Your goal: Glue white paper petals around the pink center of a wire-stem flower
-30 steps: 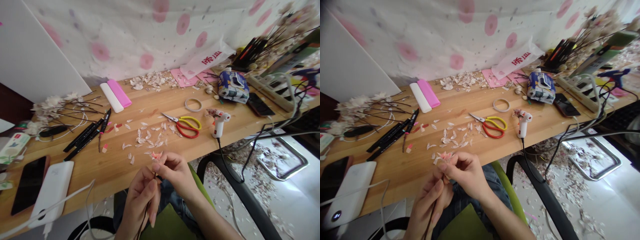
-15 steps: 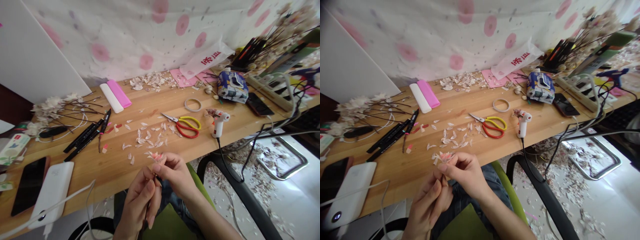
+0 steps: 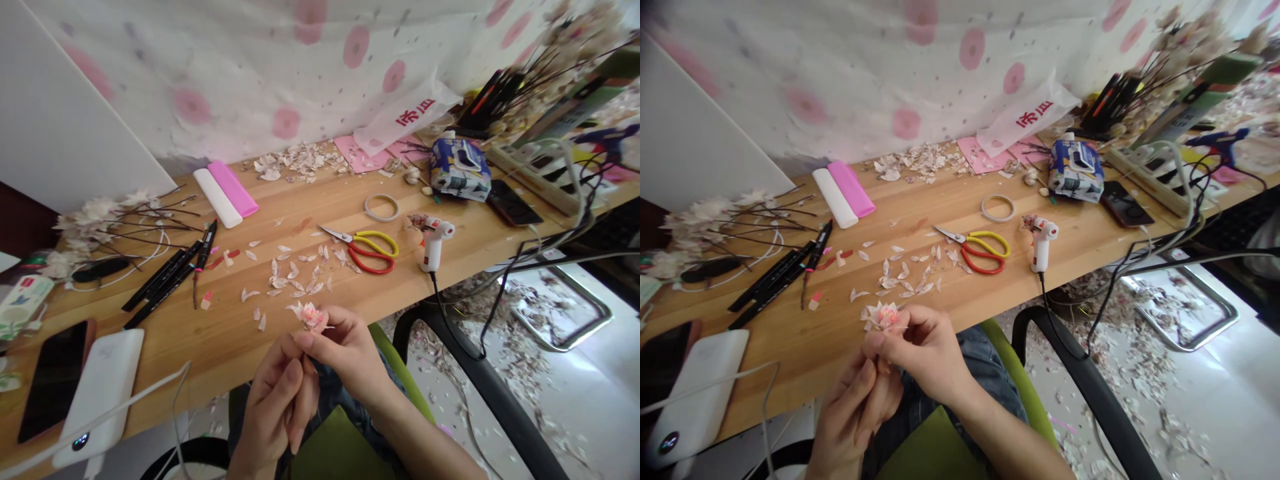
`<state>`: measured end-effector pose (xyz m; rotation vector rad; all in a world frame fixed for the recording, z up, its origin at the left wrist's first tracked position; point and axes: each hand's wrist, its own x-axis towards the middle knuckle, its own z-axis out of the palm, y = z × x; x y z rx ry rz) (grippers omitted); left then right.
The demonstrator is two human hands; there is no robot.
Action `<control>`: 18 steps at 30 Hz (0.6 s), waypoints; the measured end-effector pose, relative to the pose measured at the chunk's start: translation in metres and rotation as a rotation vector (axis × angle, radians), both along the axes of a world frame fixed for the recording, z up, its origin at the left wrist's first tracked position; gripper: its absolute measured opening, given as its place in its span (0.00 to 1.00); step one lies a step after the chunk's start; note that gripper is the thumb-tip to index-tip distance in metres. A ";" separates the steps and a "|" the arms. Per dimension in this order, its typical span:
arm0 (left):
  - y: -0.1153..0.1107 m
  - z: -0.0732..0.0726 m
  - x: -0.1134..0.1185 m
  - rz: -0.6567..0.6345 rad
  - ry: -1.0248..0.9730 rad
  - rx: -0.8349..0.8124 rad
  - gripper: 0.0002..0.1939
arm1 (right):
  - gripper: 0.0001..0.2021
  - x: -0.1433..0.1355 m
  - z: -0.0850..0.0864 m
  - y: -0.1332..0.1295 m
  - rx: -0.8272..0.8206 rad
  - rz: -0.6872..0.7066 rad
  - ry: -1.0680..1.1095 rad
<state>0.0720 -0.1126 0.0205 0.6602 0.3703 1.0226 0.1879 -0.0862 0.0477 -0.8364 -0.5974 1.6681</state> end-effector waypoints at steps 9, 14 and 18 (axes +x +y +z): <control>-0.003 0.001 0.000 0.080 0.140 -0.011 0.13 | 0.20 0.001 -0.002 -0.002 0.037 -0.059 -0.024; -0.006 -0.002 -0.002 0.123 0.228 0.015 0.11 | 0.22 0.001 -0.001 -0.003 0.025 -0.020 -0.046; -0.008 -0.005 -0.004 0.146 0.288 0.012 0.12 | 0.23 0.002 -0.002 -0.003 0.028 -0.016 -0.074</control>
